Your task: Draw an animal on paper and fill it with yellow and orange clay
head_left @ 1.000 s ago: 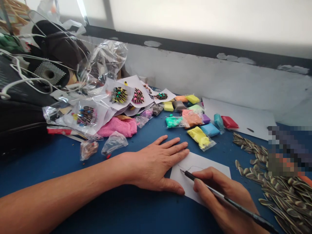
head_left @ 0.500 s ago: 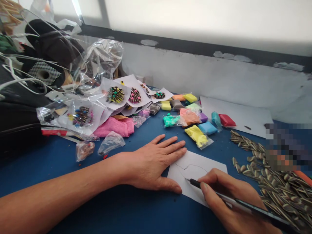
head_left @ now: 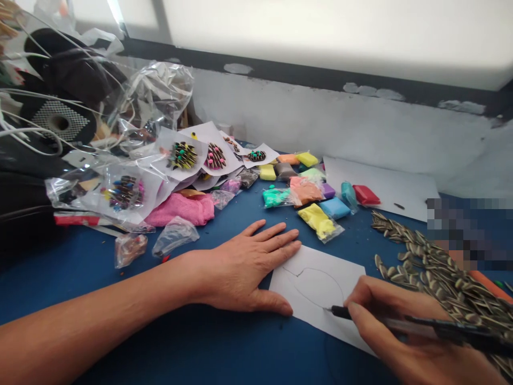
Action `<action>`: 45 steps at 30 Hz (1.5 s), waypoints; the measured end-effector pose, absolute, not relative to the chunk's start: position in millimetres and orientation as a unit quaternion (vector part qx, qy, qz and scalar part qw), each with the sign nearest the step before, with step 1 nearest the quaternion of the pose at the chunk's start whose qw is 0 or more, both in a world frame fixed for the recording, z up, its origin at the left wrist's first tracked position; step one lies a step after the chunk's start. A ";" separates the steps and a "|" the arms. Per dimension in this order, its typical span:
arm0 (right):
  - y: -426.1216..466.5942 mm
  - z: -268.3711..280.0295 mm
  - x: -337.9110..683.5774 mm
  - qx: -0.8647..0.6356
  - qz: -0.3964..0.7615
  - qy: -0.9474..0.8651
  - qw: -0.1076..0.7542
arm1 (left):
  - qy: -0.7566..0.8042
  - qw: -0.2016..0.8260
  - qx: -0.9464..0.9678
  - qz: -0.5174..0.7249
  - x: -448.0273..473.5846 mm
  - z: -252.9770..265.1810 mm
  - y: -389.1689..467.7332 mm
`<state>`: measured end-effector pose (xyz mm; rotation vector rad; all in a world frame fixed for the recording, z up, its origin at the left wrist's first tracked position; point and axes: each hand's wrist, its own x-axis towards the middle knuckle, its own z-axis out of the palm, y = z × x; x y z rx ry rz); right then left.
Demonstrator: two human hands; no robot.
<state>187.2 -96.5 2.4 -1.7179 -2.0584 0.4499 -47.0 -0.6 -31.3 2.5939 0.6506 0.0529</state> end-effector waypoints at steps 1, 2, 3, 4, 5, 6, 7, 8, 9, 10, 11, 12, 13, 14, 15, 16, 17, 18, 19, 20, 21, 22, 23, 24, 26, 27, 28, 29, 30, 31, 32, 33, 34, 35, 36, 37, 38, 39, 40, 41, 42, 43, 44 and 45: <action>-96.1 0.8 190.6 -0.614 0.159 -0.745 0.207 | 0.236 0.231 0.944 0.021 -47.1 -31.3 -0.6; -95.9 -0.3 193.5 -0.610 0.157 -0.750 0.204 | 0.235 0.231 0.944 0.021 -47.2 -31.2 -0.6; -95.9 -0.8 195.9 -0.606 0.155 -0.753 0.202 | 0.235 0.232 0.944 0.021 -47.2 -31.0 -0.5; -96.2 -0.8 197.7 -0.604 0.154 -0.757 0.196 | 0.236 0.233 0.943 0.018 -47.1 -30.8 -0.4; -96.5 -0.3 198.9 -0.606 0.152 -0.758 0.188 | 0.237 0.235 0.943 0.014 -47.0 -30.5 -0.4; -96.8 0.6 199.6 -0.611 0.148 -0.756 0.181 | 0.237 0.237 0.942 0.010 -46.9 -30.2 -0.3; -97.1 1.8 199.7 -0.619 0.143 -0.752 0.177 | 0.238 0.239 0.941 0.008 -46.7 -30.0 -0.3; -97.3 3.1 199.6 -0.628 0.137 -0.746 0.174 | 0.239 0.240 0.941 0.007 -46.6 -29.9 -0.3; -97.3 4.4 199.3 -0.637 0.132 -0.739 0.174 | 0.239 0.240 0.941 0.007 -46.6 -29.9 -0.3; -97.1 5.4 199.2 -0.644 0.126 -0.734 0.173 | 0.239 0.240 0.941 0.009 -46.7 -30.0 -0.4; -96.7 6.1 199.5 -0.647 0.121 -0.733 0.175 | 0.238 0.239 0.941 0.013 -46.8 -30.2 -0.4; -96.0 6.4 200.2 -0.641 0.121 -0.737 0.176 | 0.238 0.237 0.942 0.017 -47.0 -30.4 -0.5; -95.1 6.4 201.5 -0.633 0.120 -0.743 0.180 | 0.237 0.235 0.942 0.021 -47.2 -30.6 -0.6; -94.1 5.9 203.4 -0.622 0.120 -0.751 0.186 | 0.237 0.234 0.943 0.024 -47.4 -30.7 -0.6; -93.1 5.2 205.8 -0.613 0.122 -0.758 0.189 | 0.237 0.233 0.943 0.025 -47.5 -30.8 -0.7; -92.3 4.2 208.5 -0.605 0.126 -0.763 0.190 | 0.236 0.232 0.943 0.024 -47.7 -30.9 -0.7; -91.5 3.1 211.4 -0.601 0.131 -0.766 0.187 | 0.236 0.232 0.943 0.024 -47.8 -31.0 -0.8; -91.1 2.1 214.2 -0.603 0.135 -0.766 0.180 | 0.235 0.231 0.944 0.027 -47.9 -31.1 -0.9; -90.8 1.3 216.7 -0.604 0.136 -0.765 0.177 | 0.233 0.230 0.944 0.031 -47.9 -31.2 -0.9; -90.8 0.8 218.7 -0.607 0.136 -0.764 0.170 | 0.233 0.229 0.944 0.035 -47.9 -31.3 -1.0; -91.0 0.6 220.1 -0.609 0.133 -0.763 0.169 | 0.233 0.228 0.945 0.040 -47.9 -31.3 -1.0; -91.3 1.0 220.6 -0.612 0.131 -0.762 0.168 | 0.234 0.227 0.945 0.042 -47.8 -31.4 -1.0; -91.7 1.7 220.4 -0.614 0.125 -0.760 0.171 | 0.234 0.226 0.945 0.042 -47.7 -31.3 -1.1; -92.0 2.6 219.5 -0.614 0.119 -0.759 0.178 | 0.234 0.226 0.945 0.042 -47.6 -31.2 -1.1; -92.4 4.6 216.3 -0.619 0.101 -0.751 0.206 | 0.232 0.225 0.945 0.043 -47.3 -30.8 -1.2; -92.4 5.3 214.4 -0.622 0.089 -0.745 0.224 | 0.231 0.225 0.946 0.044 -47.1 -30.6 -1.3; -92.2 5.8 212.6 -0.622 0.081 -0.740 0.242 | 0.230 0.225 0.946 0.046 -46.9 -30.4 -1.5; -92.0 5.8 211.1 -0.621 0.074 -0.736 0.258 | 0.231 0.224 0.946 0.047 -46.6 -30.3 -1.7; -91.7 5.5 209.8 -0.622 0.068 -0.732 0.270 | 0.234 0.223 0.945 0.047 -46.3 -30.3 -1.9; -91.5 4.9 209.0 -0.621 0.062 -0.729 0.281 | 0.238 0.222 0.945 0.045 -45.9 -30.4 -2.2; -91.5 4.1 208.5 -0.618 0.059 -0.729 0.288 | 0.242 0.220 0.944 0.043 -45.4 -30.6 -2.6; -91.6 3.3 208.2 -0.618 0.058 -0.727 0.292 | 0.243 0.220 0.944 0.042 -44.9 -31.1 -3.0; -91.8 2.4 208.1 -0.620 0.055 -0.724 0.298 | 0.243 0.221 0.944 0.043 -44.3 -31.7 -3.5; -92.2 1.6 207.8 -0.621 0.054 -0.722 0.300 | 0.240 0.223 0.944 0.047 -43.7 -32.4 -4.0; -92.6 0.8 207.4 -0.621 0.057 -0.723 0.298 | 0.237 0.225 0.944 0.052 -43.1 -33.2 -4.5; -93.0 -0.1 206.4 -0.621 0.060 -0.723 0.297 | 0.236 0.227 0.943 0.057 -42.5 -34.0 -5.0; -93.6 -1.0 204.7 -0.622 0.068 -0.723 0.294 | 0.236 0.228 0.943 0.060 -41.9 -34.7 -5.5; -94.2 -1.9 202.3 -0.621 0.080 -0.722 0.293 | 0.239 0.228 0.942 0.061 -41.4 -35.4 -5.9; -95.0 -2.8 199.2 -0.623 0.091 -0.718 0.297 | 0.241 0.226 0.942 0.062 -40.9 -35.9 -6.3; -95.8 -3.6 195.3 -0.619 0.107 -0.716 0.303 | 0.242 0.224 0.942 0.063 -40.5 -36.2 -6.7; -96.8 -4.1 191.1 -0.625 0.117 -0.703 0.318 | 0.243 0.221 0.942 0.065 -40.2 -36.5 -7.1; -97.8 -4.3 186.8 -0.633 0.120 -0.693 0.324 | 0.243 0.218 0.943 0.069 -40.0 -36.7 -7.4; -98.7 -4.2 182.8 -0.640 0.125 -0.683 0.329 | 0.242 0.217 0.943 0.071 -39.7 -36.9 -7.7; -99.4 -3.9 179.4 -0.642 0.128 -0.680 0.330 | 0.241 0.215 0.944 0.073 -39.5 -37.0 -8.1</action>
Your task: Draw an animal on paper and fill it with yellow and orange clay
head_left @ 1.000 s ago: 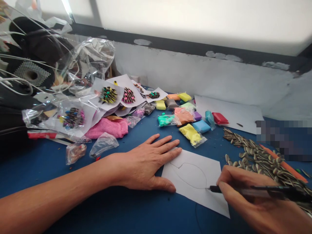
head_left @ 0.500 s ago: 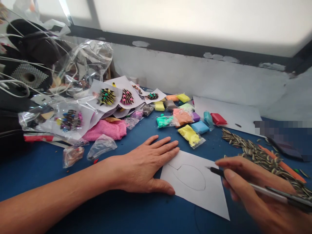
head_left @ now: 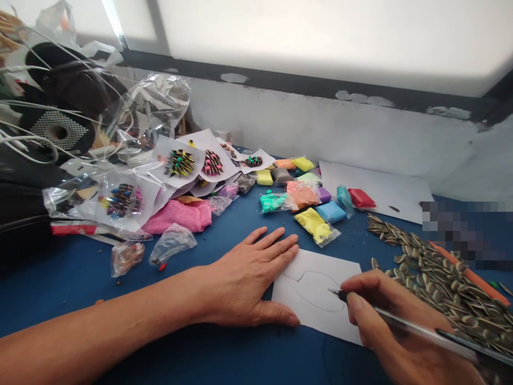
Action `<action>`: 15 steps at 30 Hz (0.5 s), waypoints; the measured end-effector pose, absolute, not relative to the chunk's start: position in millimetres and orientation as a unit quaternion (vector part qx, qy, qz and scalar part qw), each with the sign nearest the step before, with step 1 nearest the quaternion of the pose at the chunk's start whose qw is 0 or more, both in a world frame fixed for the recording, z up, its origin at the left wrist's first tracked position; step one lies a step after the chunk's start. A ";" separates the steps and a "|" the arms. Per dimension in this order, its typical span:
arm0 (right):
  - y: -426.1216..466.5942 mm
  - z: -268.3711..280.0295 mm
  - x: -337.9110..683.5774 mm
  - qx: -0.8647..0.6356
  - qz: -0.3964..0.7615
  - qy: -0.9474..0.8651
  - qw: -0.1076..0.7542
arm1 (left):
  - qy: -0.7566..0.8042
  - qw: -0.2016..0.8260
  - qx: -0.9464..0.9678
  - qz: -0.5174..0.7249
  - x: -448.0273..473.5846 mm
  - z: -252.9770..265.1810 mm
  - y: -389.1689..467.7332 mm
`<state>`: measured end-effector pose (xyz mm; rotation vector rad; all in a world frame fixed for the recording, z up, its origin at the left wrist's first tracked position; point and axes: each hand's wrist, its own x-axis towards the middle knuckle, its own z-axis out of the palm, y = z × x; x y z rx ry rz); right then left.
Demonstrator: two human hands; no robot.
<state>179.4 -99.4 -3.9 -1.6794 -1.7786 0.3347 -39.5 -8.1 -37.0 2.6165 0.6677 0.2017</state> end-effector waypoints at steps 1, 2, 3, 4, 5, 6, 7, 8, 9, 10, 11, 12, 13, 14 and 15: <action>-99.6 -3.7 176.6 -0.643 0.131 -0.680 0.327 | 0.241 0.214 0.944 0.074 -39.3 -37.2 -8.5; -99.6 -3.6 174.7 -0.643 0.133 -0.682 0.322 | 0.241 0.213 0.944 0.074 -39.0 -37.4 -9.0; -99.1 -4.0 173.4 -0.641 0.136 -0.686 0.316 | 0.241 0.212 0.944 0.075 -38.6 -37.5 -9.5; -98.5 -4.9 172.5 -0.640 0.139 -0.689 0.309 | 0.242 0.211 0.944 0.075 -38.3 -37.6 -10.1; -97.9 -6.5 171.9 -0.640 0.143 -0.690 0.306 | 0.243 0.210 0.944 0.075 -37.9 -37.6 -10.6; -97.5 -8.7 171.1 -0.641 0.149 -0.686 0.309 | 0.244 0.210 0.944 0.074 -37.5 -37.4 -11.1; -97.5 -11.2 169.9 -0.641 0.157 -0.681 0.317 | 0.245 0.210 0.944 0.073 -37.2 -37.0 -11.6; -97.9 -14.0 168.2 -0.641 0.167 -0.673 0.329 | 0.246 0.212 0.943 0.069 -37.0 -36.4 -12.0; -98.9 -16.6 166.1 -0.642 0.176 -0.663 0.343 | 0.246 0.216 0.943 0.066 -36.9 -35.8 -12.3; -100.2 -18.9 163.6 -0.644 0.182 -0.652 0.358 | 0.245 0.220 0.942 0.062 -36.8 -35.1 -12.6; -101.7 -20.6 161.1 -0.644 0.187 -0.644 0.368 | 0.244 0.224 0.942 0.059 -36.9 -34.6 -12.8; -103.1 -21.7 158.9 -0.646 0.186 -0.639 0.375 | 0.242 0.226 0.942 0.058 -37.0 -34.2 -13.0; -104.3 -22.2 157.3 -0.645 0.183 -0.639 0.376 | 0.240 0.226 0.942 0.058 -37.2 -34.1 -13.1; -104.9 -22.1 156.4 -0.645 0.178 -0.642 0.374 | 0.238 0.222 0.944 0.060 -37.4 -34.2 -13.1; -105.1 -21.8 156.2 -0.646 0.170 -0.646 0.369 | 0.237 0.217 0.945 0.062 -37.6 -34.6 -13.2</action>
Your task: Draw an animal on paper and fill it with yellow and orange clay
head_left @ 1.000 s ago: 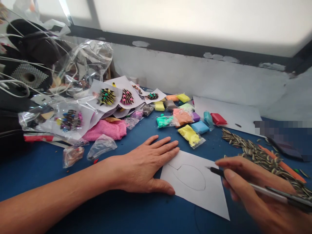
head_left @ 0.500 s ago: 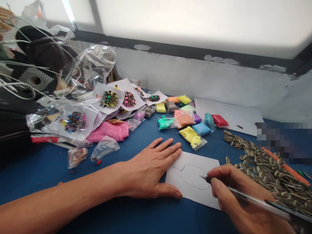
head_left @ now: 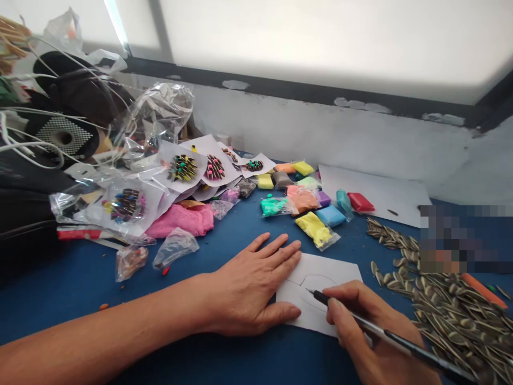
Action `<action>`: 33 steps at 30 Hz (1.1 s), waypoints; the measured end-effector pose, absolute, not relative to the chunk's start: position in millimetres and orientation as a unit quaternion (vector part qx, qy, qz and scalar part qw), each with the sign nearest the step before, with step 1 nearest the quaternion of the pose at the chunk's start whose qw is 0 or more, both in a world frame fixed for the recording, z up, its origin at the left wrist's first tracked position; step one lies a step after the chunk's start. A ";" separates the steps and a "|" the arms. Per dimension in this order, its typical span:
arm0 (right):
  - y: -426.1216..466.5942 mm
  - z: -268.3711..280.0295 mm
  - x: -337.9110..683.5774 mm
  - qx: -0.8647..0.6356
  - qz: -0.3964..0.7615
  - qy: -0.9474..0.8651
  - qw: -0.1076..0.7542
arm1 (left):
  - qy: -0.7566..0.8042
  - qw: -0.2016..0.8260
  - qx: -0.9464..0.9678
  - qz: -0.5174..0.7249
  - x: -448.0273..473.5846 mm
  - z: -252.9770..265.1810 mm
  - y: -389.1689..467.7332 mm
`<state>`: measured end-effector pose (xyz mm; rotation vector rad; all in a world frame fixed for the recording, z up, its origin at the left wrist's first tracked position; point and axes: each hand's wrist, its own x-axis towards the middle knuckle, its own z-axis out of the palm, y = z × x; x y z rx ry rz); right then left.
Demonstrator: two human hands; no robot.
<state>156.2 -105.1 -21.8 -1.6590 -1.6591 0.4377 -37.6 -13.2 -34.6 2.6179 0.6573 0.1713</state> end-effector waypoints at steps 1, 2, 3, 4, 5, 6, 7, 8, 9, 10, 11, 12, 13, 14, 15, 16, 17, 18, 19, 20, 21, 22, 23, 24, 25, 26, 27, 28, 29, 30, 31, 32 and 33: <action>-104.7 -21.4 156.8 -0.647 0.163 -0.650 0.363 | 0.237 0.211 0.946 0.063 -37.8 -35.0 -13.2; -104.1 -21.2 157.9 -0.647 0.157 -0.654 0.359 | 0.236 0.206 0.947 0.064 -37.9 -35.5 -13.2; -103.2 -21.4 159.1 -0.646 0.153 -0.656 0.358 | 0.236 0.204 0.948 0.064 -38.0 -35.8 -13.2; -102.5 -22.1 160.2 -0.646 0.152 -0.656 0.359 | 0.235 0.204 0.948 0.064 -38.0 -36.1 -13.1; -101.9 -23.2 160.9 -0.646 0.154 -0.655 0.361 | 0.235 0.206 0.948 0.063 -38.0 -36.1 -13.0; -101.6 -24.8 161.1 -0.647 0.159 -0.652 0.361 | 0.234 0.210 0.947 0.063 -38.0 -35.9 -12.8; -101.7 -26.5 160.8 -0.649 0.166 -0.650 0.360 | 0.233 0.215 0.946 0.061 -37.9 -35.5 -12.7; -102.0 -28.4 159.9 -0.652 0.173 -0.646 0.357 | 0.233 0.220 0.945 0.058 -37.9 -35.0 -12.5; -102.5 -30.0 158.7 -0.655 0.179 -0.642 0.355 | 0.234 0.226 0.944 0.054 -37.8 -34.4 -12.2; -103.0 -31.3 157.3 -0.658 0.187 -0.637 0.356 | 0.234 0.231 0.943 0.049 -37.7 -33.7 -12.0; -103.4 -32.2 155.9 -0.659 0.194 -0.630 0.362 | 0.234 0.236 0.942 0.044 -37.5 -33.1 -11.7; -103.7 -32.6 154.7 -0.660 0.202 -0.622 0.370 | 0.234 0.240 0.941 0.040 -37.4 -32.5 -11.5; -103.9 -32.7 153.9 -0.662 0.210 -0.613 0.377 | 0.234 0.243 0.941 0.038 -37.3 -32.0 -11.3; -103.9 -32.6 153.3 -0.662 0.216 -0.606 0.384 | 0.234 0.245 0.940 0.037 -37.2 -31.6 -11.1; -103.8 -32.3 153.0 -0.662 0.221 -0.602 0.388 | 0.233 0.245 0.940 0.036 -37.1 -31.4 -11.0; -103.7 -32.2 153.1 -0.661 0.223 -0.601 0.390 | 0.233 0.245 0.941 0.037 -37.0 -31.2 -10.9; -103.6 -32.1 153.3 -0.660 0.223 -0.603 0.389 | 0.233 0.244 0.941 0.037 -37.0 -31.3 -10.9; -103.4 -32.3 153.7 -0.659 0.222 -0.606 0.386 | 0.233 0.244 0.941 0.037 -37.1 -31.4 -10.8; -103.3 -32.6 154.2 -0.658 0.220 -0.610 0.382 | 0.233 0.243 0.941 0.038 -37.2 -31.6 -10.9; -103.0 -32.9 155.0 -0.658 0.218 -0.616 0.376 | 0.233 0.243 0.941 0.037 -37.3 -31.9 -10.9; -102.7 -33.2 156.0 -0.657 0.214 -0.623 0.368 | 0.233 0.242 0.941 0.038 -37.4 -32.1 -10.9; -102.1 -33.3 157.3 -0.655 0.210 -0.631 0.359 | 0.233 0.241 0.941 0.038 -37.5 -32.3 -10.9; -101.3 -33.2 158.8 -0.652 0.204 -0.641 0.350 | 0.233 0.240 0.942 0.038 -37.5 -32.5 -10.9; -100.4 -32.9 160.6 -0.646 0.197 -0.655 0.339 | 0.232 0.239 0.942 0.038 -37.4 -32.5 -10.9; -99.3 -32.2 162.5 -0.638 0.191 -0.670 0.329 | 0.232 0.238 0.942 0.038 -37.3 -32.5 -10.9; -98.3 -31.5 164.4 -0.630 0.182 -0.683 0.321 | 0.231 0.237 0.943 0.038 -37.1 -32.4 -10.9; -97.4 -30.6 166.1 -0.624 0.173 -0.694 0.315 | 0.231 0.236 0.943 0.038 -36.9 -32.4 -10.9; -96.8 -29.7 167.6 -0.619 0.166 -0.703 0.309 | 0.231 0.235 0.943 0.037 -36.8 -32.3 -11.0; -96.5 -29.0 168.8 -0.615 0.159 -0.710 0.304 | 0.232 0.234 0.943 0.037 -36.8 -32.4 -11.1; -96.5 -28.4 169.7 -0.614 0.153 -0.713 0.301 | 0.232 0.234 0.943 0.037 -36.8 -32.5 -11.3; -96.7 -28.1 170.3 -0.616 0.146 -0.714 0.300 | 0.232 0.235 0.943 0.037 -36.9 -32.7 -11.4; -97.0 -27.9 170.6 -0.616 0.141 -0.716 0.297 | 0.231 0.235 0.943 0.037 -37.1 -32.9 -11.5; -97.3 -27.9 170.8 -0.616 0.139 -0.717 0.295 | 0.231 0.236 0.943 0.037 -37.3 -33.2 -11.6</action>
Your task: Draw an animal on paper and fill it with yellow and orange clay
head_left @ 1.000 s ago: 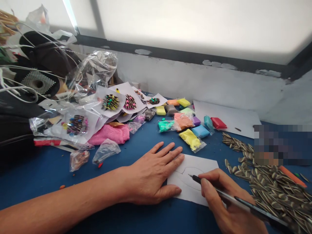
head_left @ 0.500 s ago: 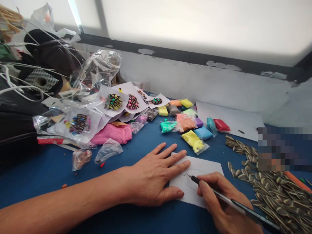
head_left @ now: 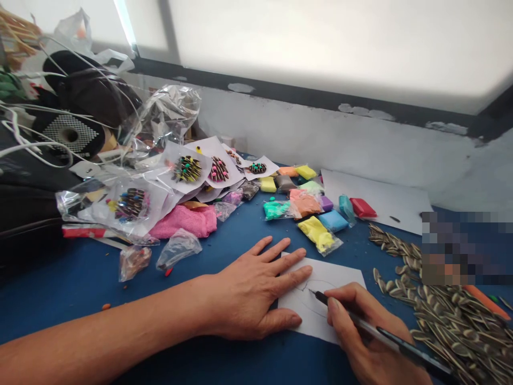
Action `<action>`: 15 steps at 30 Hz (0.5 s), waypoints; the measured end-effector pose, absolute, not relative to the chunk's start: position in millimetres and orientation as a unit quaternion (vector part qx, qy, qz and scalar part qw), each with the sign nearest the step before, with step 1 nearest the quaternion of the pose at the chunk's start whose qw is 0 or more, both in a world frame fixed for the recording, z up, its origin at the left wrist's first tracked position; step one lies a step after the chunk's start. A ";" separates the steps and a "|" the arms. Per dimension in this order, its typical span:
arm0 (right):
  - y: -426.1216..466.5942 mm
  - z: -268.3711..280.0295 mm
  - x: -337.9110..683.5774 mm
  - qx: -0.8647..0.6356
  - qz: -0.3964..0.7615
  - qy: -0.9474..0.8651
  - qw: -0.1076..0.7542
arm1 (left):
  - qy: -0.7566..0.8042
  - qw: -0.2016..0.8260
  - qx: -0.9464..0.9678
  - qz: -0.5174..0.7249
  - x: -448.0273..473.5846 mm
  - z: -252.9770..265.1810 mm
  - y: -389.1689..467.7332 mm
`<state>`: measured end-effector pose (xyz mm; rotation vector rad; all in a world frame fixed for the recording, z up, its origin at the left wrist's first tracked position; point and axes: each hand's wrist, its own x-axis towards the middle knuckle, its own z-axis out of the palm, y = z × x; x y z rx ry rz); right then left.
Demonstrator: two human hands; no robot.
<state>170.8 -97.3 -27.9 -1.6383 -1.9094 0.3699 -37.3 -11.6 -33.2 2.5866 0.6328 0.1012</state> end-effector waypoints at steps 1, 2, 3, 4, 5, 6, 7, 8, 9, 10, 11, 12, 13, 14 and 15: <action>-97.5 -28.0 170.8 -0.616 0.136 -0.718 0.294 | 0.231 0.237 0.943 0.037 -37.5 -33.5 -11.7; -97.5 -28.1 170.8 -0.617 0.133 -0.717 0.295 | 0.231 0.237 0.943 0.038 -37.7 -33.7 -11.7; -97.4 -28.1 170.7 -0.618 0.132 -0.717 0.295 | 0.232 0.237 0.943 0.038 -37.9 -33.7 -11.6; -97.2 -28.1 170.5 -0.620 0.131 -0.714 0.297 | 0.233 0.237 0.942 0.039 -38.0 -33.6 -11.6; -97.1 -28.1 170.2 -0.624 0.128 -0.711 0.299 | 0.233 0.237 0.942 0.039 -38.0 -33.4 -11.5; -97.0 -28.0 169.7 -0.625 0.127 -0.709 0.301 | 0.233 0.237 0.942 0.039 -37.9 -33.1 -11.4; -97.1 -27.9 169.1 -0.626 0.128 -0.708 0.302 | 0.233 0.237 0.942 0.038 -37.8 -32.8 -11.3; -97.4 -27.9 168.2 -0.628 0.129 -0.705 0.303 | 0.233 0.237 0.942 0.037 -37.7 -32.6 -11.2; -97.9 -27.9 167.0 -0.631 0.131 -0.701 0.305 | 0.234 0.238 0.942 0.036 -37.5 -32.5 -11.0; -98.6 -28.0 165.7 -0.636 0.133 -0.695 0.308 | 0.235 0.238 0.942 0.036 -37.4 -32.7 -10.8; -99.4 -28.2 164.2 -0.642 0.133 -0.688 0.311 | 0.235 0.237 0.942 0.036 -37.3 -32.9 -10.6; -100.2 -28.4 162.8 -0.649 0.132 -0.680 0.315 | 0.235 0.237 0.942 0.036 -37.3 -33.3 -10.4; -100.9 -28.5 161.6 -0.653 0.130 -0.674 0.319 | 0.234 0.236 0.942 0.037 -37.3 -33.8 -10.3; -101.3 -28.7 160.7 -0.653 0.129 -0.674 0.321 | 0.233 0.236 0.943 0.037 -37.3 -34.2 -10.3; -101.4 -28.9 160.2 -0.650 0.127 -0.676 0.322 | 0.233 0.235 0.943 0.038 -37.4 -34.5 -10.4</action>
